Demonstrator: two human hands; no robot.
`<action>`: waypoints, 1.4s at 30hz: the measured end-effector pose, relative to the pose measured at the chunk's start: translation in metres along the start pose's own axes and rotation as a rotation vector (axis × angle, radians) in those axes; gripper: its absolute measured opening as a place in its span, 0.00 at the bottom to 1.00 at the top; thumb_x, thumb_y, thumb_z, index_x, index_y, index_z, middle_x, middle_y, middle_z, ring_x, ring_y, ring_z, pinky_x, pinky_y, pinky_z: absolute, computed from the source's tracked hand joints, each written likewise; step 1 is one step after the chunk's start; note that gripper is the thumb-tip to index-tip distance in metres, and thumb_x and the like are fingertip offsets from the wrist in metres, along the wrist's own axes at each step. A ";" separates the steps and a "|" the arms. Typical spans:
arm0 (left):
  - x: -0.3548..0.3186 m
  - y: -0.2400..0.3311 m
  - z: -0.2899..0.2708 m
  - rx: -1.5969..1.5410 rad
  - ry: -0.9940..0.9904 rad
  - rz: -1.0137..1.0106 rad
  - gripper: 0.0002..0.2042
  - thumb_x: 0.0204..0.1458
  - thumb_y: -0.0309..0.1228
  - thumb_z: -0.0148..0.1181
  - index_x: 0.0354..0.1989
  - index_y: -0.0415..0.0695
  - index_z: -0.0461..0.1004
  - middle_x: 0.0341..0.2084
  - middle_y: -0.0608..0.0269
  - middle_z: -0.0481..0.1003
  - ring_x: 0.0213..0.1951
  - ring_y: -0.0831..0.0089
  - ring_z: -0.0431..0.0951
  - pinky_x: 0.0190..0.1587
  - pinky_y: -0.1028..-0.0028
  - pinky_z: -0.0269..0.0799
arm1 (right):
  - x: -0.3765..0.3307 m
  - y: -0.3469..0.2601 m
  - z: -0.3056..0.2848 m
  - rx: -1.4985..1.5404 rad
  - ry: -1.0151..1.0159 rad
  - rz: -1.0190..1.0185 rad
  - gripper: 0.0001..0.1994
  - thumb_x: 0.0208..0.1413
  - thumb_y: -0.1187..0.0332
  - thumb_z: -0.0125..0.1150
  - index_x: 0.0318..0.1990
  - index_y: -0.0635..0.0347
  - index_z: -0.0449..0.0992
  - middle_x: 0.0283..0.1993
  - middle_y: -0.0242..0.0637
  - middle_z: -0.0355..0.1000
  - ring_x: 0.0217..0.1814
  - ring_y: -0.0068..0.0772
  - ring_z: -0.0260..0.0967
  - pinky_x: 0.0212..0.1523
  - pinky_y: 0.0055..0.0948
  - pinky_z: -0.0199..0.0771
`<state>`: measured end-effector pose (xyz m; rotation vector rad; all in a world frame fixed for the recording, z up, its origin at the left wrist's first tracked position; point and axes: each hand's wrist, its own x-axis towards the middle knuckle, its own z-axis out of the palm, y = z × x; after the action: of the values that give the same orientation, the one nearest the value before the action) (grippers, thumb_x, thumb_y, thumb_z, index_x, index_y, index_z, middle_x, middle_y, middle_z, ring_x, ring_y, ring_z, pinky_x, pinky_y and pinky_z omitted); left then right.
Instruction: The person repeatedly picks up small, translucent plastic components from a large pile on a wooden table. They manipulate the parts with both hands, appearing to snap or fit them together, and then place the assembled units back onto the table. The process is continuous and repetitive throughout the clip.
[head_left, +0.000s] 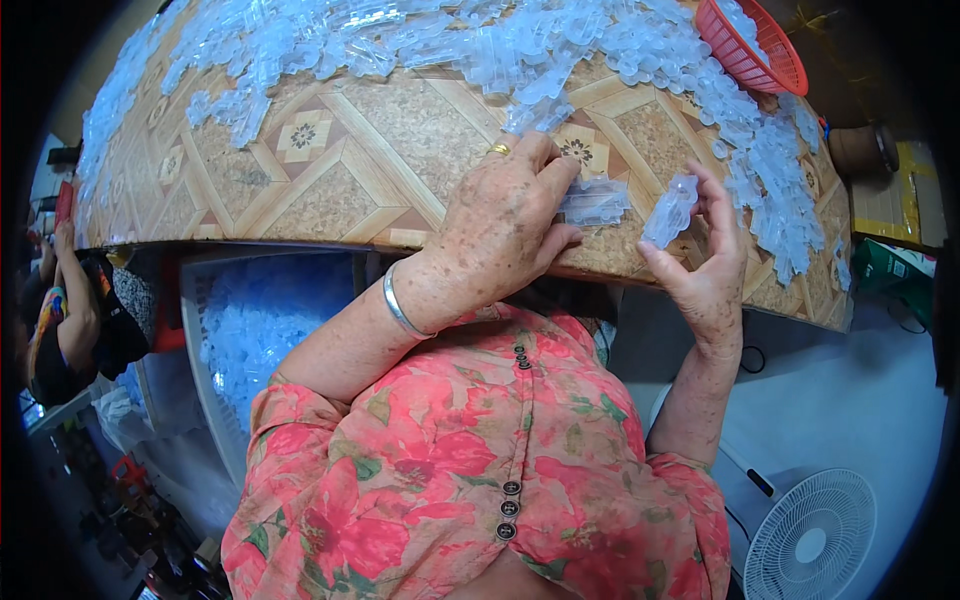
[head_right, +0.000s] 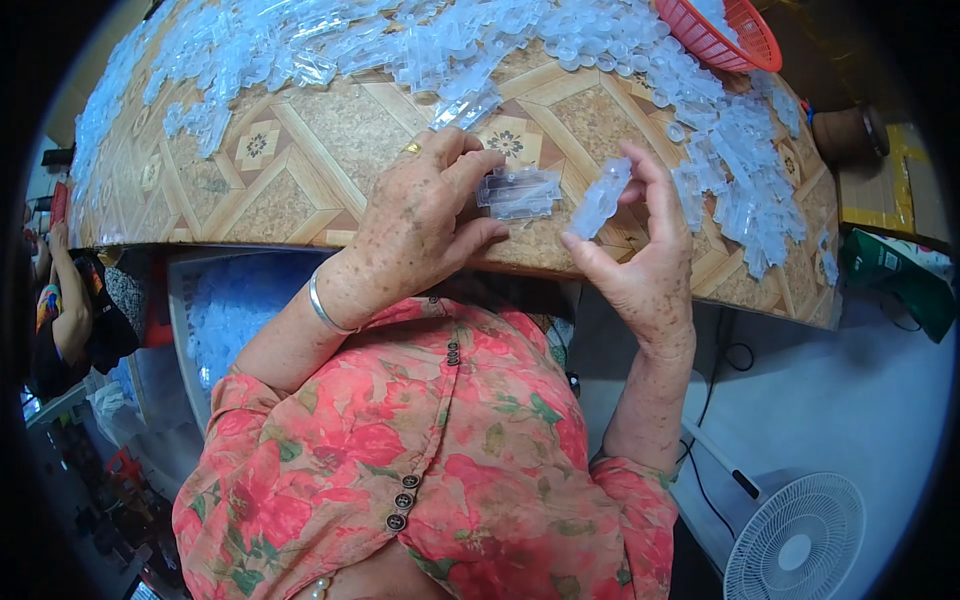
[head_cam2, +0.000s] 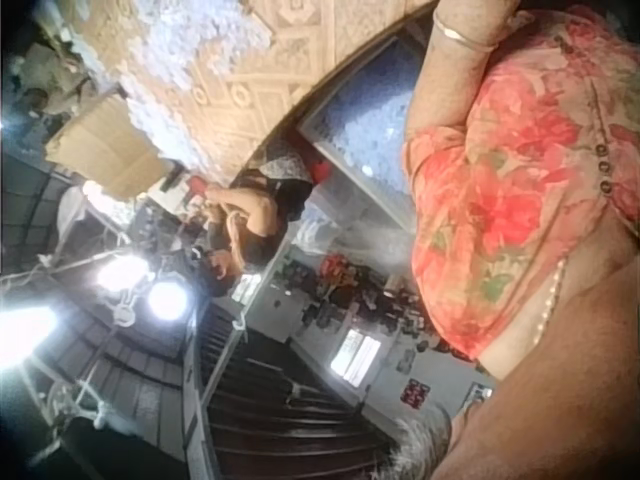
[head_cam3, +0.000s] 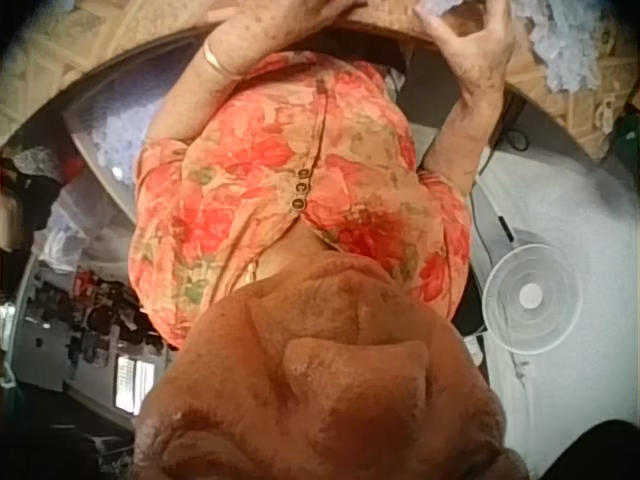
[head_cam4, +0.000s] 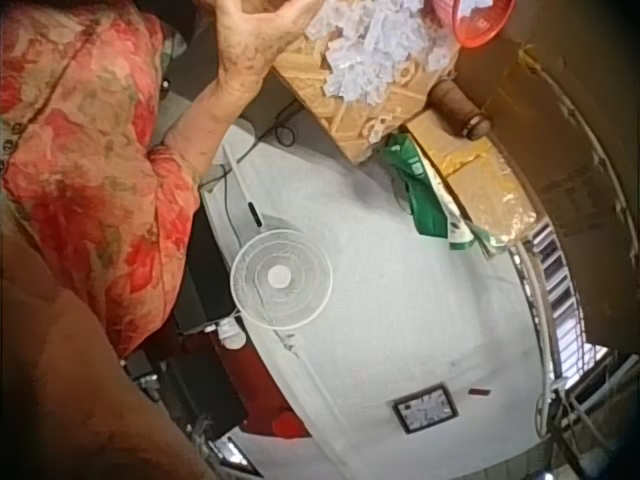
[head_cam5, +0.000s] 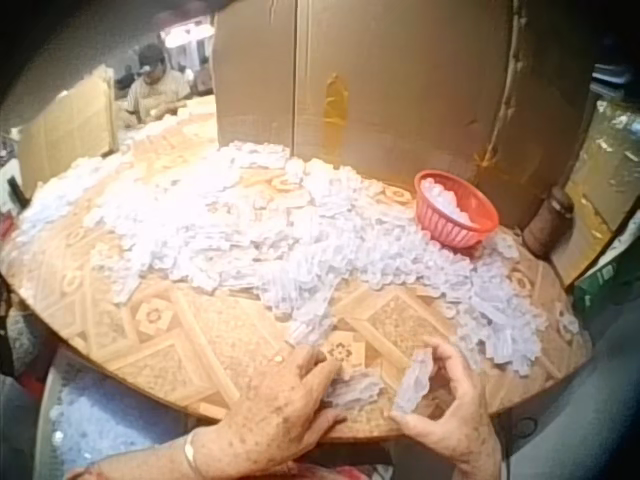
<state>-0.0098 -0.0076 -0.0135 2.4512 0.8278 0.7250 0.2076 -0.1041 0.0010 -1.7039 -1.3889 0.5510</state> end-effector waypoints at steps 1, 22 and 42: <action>0.000 0.000 0.000 -0.005 0.011 0.002 0.26 0.40 0.31 0.75 0.50 0.43 0.72 0.45 0.54 0.73 0.44 0.52 0.76 0.44 0.59 0.74 | -0.002 0.002 0.002 0.004 -0.018 -0.003 0.41 0.35 0.70 0.77 0.63 0.59 0.69 0.49 0.34 0.68 0.46 0.28 0.65 0.54 0.30 0.70; 0.003 -0.001 0.009 -1.109 -0.031 -0.411 0.13 0.62 0.31 0.61 0.46 0.36 0.68 0.38 0.59 0.76 0.37 0.76 0.81 0.37 0.76 0.80 | 0.005 -0.007 0.045 0.022 -0.084 -0.189 0.43 0.40 0.67 0.78 0.67 0.61 0.64 0.62 0.47 0.70 0.59 0.43 0.72 0.60 0.37 0.72; 0.004 -0.002 0.000 -1.628 -0.066 -0.540 0.22 0.66 0.33 0.51 0.65 0.34 0.62 0.53 0.50 0.75 0.48 0.60 0.82 0.46 0.70 0.79 | 0.000 -0.002 0.024 0.876 -0.214 0.055 0.49 0.55 0.46 0.64 0.73 0.73 0.49 0.69 0.57 0.62 0.72 0.45 0.61 0.71 0.38 0.59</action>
<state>-0.0080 -0.0034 -0.0138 0.7476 0.4467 0.6472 0.1876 -0.0955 -0.0102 -0.9835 -0.9983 1.1904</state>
